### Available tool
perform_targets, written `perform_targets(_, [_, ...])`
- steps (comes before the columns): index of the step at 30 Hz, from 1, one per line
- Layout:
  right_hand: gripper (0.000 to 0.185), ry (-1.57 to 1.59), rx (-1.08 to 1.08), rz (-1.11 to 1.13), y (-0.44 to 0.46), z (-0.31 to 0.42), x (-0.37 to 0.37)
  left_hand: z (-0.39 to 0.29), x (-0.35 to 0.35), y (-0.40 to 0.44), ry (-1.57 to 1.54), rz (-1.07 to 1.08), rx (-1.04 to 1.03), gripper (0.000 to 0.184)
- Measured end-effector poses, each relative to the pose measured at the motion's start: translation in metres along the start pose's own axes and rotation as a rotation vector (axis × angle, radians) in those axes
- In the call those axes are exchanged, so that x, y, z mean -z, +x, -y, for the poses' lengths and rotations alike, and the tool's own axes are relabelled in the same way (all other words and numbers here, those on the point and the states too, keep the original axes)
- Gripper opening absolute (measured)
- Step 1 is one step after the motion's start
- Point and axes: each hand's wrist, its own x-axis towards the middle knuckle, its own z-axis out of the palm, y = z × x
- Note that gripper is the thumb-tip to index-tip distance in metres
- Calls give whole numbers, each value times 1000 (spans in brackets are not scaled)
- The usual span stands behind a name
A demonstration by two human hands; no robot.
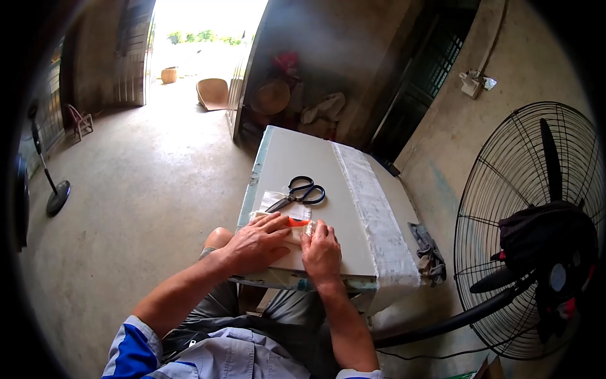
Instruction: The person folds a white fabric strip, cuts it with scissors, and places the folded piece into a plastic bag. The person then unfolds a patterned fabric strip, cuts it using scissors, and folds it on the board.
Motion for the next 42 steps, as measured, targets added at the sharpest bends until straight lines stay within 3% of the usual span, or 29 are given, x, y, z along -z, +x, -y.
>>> perform_targets(4, [41,-74,-13,32,1,2,3,0,1,-1,-18,90,-7,44])
perform_targets(9, [47,23,355,-52,-1,3,1,0,4,3,-50,154,-44,42])
perform_targets(10, [48,66,450,-39,-2,4,0,3,-2,2,-21,78,-77,43])
perform_targets(12, [50,87,417,85,-6,1,-2,11,-20,-4,35,-70,-141,43])
perform_targets(18, [37,150,427,211,15,-8,18,7,-15,-4,33,-24,-117,45])
perform_targets(21, [26,25,266,253,39,5,29,1,-6,-2,24,-20,-128,43])
perform_targets(24, [26,67,390,126,73,-2,7,0,-6,-3,-11,-10,-113,44])
perform_targets(30, [27,10,357,374,131,-23,-51,3,-13,-5,24,3,-68,53])
perform_targets(39, [24,-157,218,270,177,-28,-95,2,-22,-6,-4,-11,-43,53])
perform_targets(42, [33,-79,349,198,169,-30,-88,4,-27,-9,-17,-19,-42,52])
